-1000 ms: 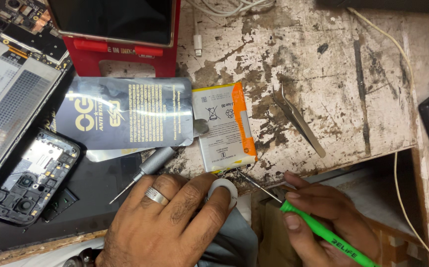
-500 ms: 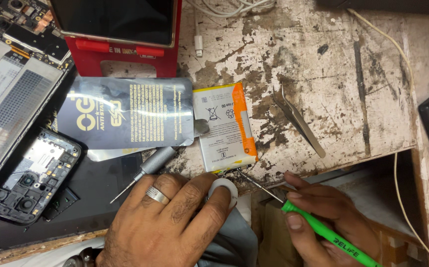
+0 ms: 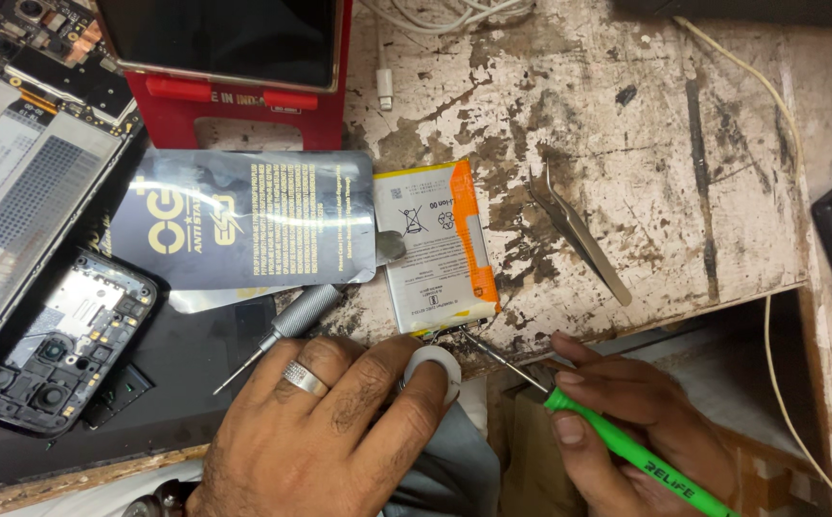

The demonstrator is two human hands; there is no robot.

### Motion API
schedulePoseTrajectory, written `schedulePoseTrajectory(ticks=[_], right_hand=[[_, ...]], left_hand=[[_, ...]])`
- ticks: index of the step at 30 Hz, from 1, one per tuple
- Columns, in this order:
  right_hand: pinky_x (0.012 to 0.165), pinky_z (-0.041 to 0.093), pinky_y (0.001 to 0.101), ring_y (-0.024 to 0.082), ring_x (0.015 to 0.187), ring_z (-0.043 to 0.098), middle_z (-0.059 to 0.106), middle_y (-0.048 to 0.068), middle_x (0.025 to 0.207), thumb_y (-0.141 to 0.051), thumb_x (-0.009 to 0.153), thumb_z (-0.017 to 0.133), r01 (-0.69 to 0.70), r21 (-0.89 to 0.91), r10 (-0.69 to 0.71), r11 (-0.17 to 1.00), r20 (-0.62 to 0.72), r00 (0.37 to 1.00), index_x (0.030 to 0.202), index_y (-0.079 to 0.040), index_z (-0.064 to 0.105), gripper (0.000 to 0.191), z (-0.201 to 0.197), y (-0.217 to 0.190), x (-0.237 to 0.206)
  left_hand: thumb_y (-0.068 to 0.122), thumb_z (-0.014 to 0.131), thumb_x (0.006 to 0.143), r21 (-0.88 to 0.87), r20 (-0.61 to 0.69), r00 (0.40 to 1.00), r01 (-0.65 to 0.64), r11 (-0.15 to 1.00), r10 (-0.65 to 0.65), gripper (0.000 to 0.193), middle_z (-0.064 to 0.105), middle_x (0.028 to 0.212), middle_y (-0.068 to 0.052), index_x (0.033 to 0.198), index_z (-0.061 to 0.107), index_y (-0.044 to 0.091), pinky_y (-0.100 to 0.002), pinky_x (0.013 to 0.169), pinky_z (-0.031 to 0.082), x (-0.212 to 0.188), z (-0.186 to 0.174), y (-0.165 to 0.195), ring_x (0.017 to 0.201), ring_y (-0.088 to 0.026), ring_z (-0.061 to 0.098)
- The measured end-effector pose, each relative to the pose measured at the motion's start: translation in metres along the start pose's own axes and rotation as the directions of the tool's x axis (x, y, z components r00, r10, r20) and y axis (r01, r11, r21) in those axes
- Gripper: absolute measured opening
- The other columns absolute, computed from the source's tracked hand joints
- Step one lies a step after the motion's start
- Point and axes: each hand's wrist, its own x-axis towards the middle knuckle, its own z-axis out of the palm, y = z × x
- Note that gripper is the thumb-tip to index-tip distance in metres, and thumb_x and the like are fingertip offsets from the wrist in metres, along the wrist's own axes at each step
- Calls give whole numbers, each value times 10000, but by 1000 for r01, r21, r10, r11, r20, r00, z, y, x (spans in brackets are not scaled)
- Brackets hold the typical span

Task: The person uses a screwdriver to remove screws from a mobile phone battery, then peels off the protective film. They place the battery into the phone chassis, connect the ribbon cable, and test the device by pressing the power button.

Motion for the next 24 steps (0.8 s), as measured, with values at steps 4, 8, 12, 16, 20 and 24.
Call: schedulePoseTrajectory(ticks=[4, 8, 12, 16, 20, 24], right_hand=[[1101, 598, 437, 303, 1109, 756, 748, 148, 1001, -4, 898, 750, -32, -11, 32, 999, -1, 999, 1062, -3, 687, 175, -1, -2, -2], [1097, 600, 435, 301, 1106, 757, 749, 147, 1036, -7, 898, 752, -28, -16, 28, 999, 0, 1000, 1062, -4, 687, 177, 0, -2, -1], [1068, 599, 422, 293, 1087, 757, 746, 141, 980, -6, 901, 752, -12, 1, 12, 1000, 4, 1000, 1071, -2, 688, 182, 0, 0, -1], [1072, 603, 430, 297, 1092, 759, 746, 142, 992, -3, 893, 753, -12, -21, 12, 1000, 1, 1000, 1062, 0, 688, 182, 0, -1, 0], [1081, 605, 436, 290, 1085, 757, 742, 142, 993, 3, 900, 749, -5, -1, 5, 1000, 1, 1000, 1062, 0, 684, 175, 0, 0, 0], [1080, 604, 451, 316, 1134, 756, 742, 151, 1018, 9, 879, 746, -35, -25, 35, 999, 1, 999, 1045, 10, 685, 177, -1, 0, -2]], left_hand=[[254, 536, 927, 5, 2, 1000, -10, 1000, 10, 332, 689, 1177, -129, 1170, 689, 88, -470, 825, 513, 0, 0, 0, 945, -235, 645], [257, 536, 928, -1, 7, 1000, -4, 1000, 4, 330, 689, 1180, -128, 1168, 687, 88, -474, 826, 512, -1, 1, 0, 943, -237, 647], [259, 534, 931, 10, 3, 1000, -5, 1000, 5, 324, 689, 1181, -125, 1168, 686, 97, -475, 834, 512, -1, 2, 0, 944, -236, 647], [259, 531, 944, 5, 10, 1000, 1, 1000, -1, 318, 690, 1179, -121, 1169, 686, 97, -471, 828, 512, -1, 1, 0, 944, -230, 646], [264, 528, 938, 20, 13, 1000, -7, 1000, 7, 328, 687, 1174, -129, 1171, 687, 97, -471, 825, 511, -1, 2, -1, 941, -233, 645], [262, 526, 949, 5, 18, 1000, 7, 1000, -7, 318, 689, 1176, -126, 1170, 686, 99, -472, 827, 510, -1, 1, 0, 949, -227, 647]])
